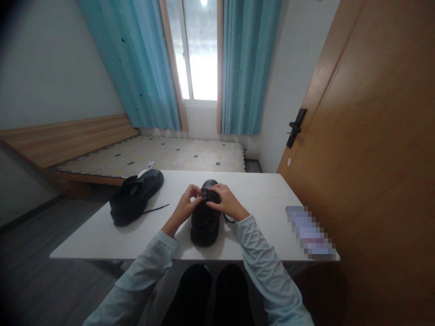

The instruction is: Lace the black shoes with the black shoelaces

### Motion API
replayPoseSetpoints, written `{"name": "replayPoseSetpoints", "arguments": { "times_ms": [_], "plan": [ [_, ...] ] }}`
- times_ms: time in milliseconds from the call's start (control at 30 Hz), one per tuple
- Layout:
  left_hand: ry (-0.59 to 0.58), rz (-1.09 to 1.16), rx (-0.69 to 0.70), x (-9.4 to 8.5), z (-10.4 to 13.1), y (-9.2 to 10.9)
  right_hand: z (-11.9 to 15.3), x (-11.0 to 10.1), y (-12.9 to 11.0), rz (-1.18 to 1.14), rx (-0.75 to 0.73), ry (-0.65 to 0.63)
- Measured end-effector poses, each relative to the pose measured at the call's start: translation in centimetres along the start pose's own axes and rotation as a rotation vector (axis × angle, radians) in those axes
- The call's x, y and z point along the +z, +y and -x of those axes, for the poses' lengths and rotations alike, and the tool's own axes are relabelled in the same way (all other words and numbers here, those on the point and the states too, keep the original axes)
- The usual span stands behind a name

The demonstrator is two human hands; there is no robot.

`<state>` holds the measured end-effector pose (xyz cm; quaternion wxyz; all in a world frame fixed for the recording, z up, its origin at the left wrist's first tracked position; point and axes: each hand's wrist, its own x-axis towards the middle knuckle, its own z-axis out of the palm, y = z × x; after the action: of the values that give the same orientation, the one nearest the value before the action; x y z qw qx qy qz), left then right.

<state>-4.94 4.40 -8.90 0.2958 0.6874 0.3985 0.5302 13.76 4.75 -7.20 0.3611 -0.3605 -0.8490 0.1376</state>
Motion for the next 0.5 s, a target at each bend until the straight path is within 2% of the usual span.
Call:
{"name": "replayPoseSetpoints", "arguments": {
  "times_ms": [200,500],
  "plan": [
    [0.033,0.041,0.038,-0.1,0.1,0.0,0.0,-0.1,-0.1,-0.001,0.009,-0.008],
    [0.047,-0.057,0.059,-0.4,0.2,1.0,0.0,-0.2,-0.3,-0.011,0.030,-0.011]
  ]
}}
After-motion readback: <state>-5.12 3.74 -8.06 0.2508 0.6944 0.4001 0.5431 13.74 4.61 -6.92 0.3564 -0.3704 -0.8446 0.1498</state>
